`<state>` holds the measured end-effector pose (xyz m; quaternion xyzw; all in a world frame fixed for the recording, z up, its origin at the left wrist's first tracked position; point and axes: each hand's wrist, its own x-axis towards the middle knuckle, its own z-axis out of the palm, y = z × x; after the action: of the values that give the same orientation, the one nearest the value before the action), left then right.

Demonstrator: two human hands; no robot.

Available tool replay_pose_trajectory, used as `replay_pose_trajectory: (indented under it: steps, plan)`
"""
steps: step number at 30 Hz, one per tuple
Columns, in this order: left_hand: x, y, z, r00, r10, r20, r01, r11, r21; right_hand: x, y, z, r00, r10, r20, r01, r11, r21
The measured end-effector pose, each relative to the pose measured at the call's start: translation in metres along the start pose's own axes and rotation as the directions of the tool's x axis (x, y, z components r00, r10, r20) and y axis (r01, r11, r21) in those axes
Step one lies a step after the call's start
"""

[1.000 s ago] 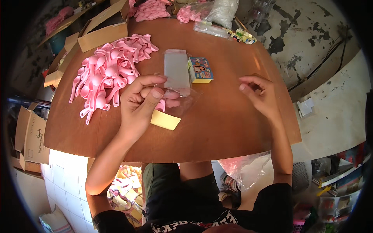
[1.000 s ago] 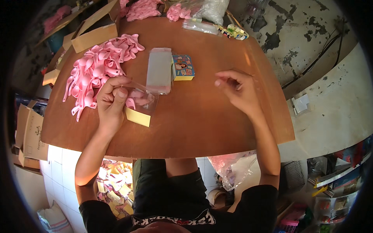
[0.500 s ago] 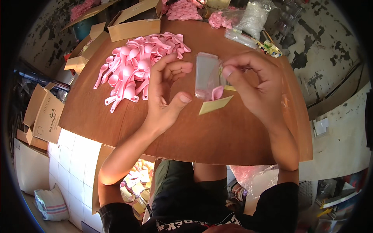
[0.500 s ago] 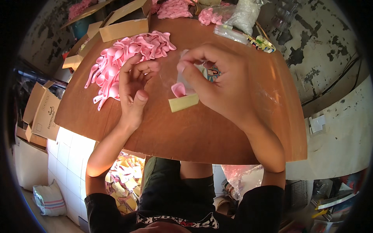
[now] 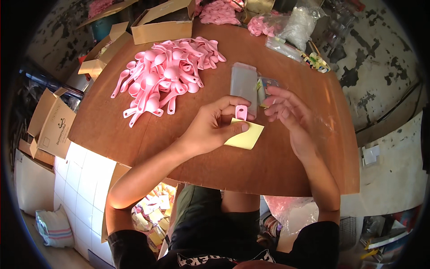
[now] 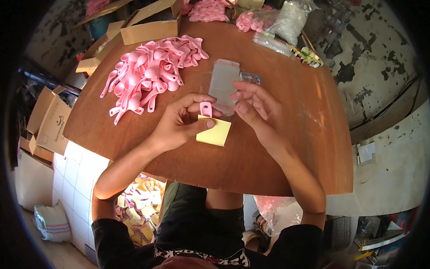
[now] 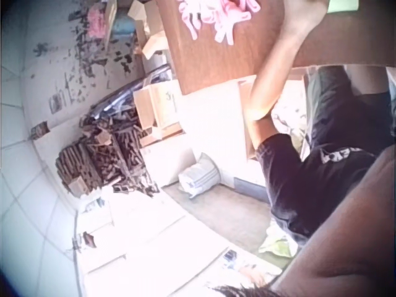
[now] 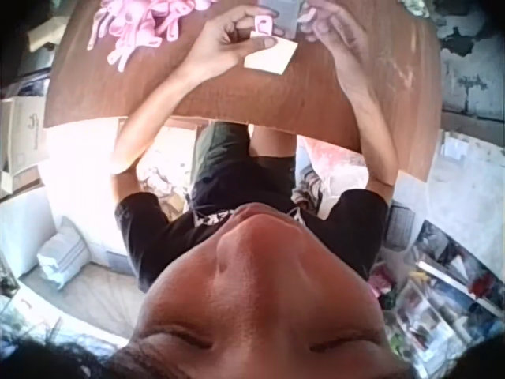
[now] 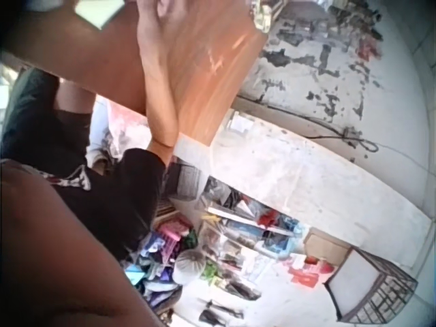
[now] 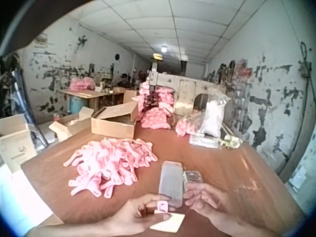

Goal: The person repeatedly picks up pink plastic spoons and places each one into a small clear plastic bag with a yellow sticky note, then seals the bag and sets it aside. The process is repeated for multiple spoons throughout the clip.

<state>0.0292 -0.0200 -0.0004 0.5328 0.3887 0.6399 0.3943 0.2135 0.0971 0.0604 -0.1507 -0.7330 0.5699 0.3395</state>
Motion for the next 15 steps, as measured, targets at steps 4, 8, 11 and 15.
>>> replay_pose_trajectory:
  steps: [4,8,11,15]
  plan:
    - [0.002,-0.018,0.002,0.996,-0.072,0.061,0.075,0.997,-0.038,-0.021,0.039,-0.015,0.989,0.084,0.118,-0.100,0.986,0.136]
    - [-0.001,-0.020,0.001,0.985,-0.143,0.094,0.147,0.989,-0.030,-0.026,0.044,-0.005,0.981,0.191,0.038,-0.195,0.968,0.156]
    - [0.001,-0.015,0.006,0.981,-0.178,0.080,0.184,0.980,-0.071,-0.028,0.046,-0.008,0.978,0.208,0.019,-0.208,0.966,0.152]
    - [0.003,-0.017,0.008,0.970,-0.242,-0.007,0.237,0.956,-0.172,-0.030,0.050,-0.011,0.978,0.209,0.019,-0.210,0.970,0.127]
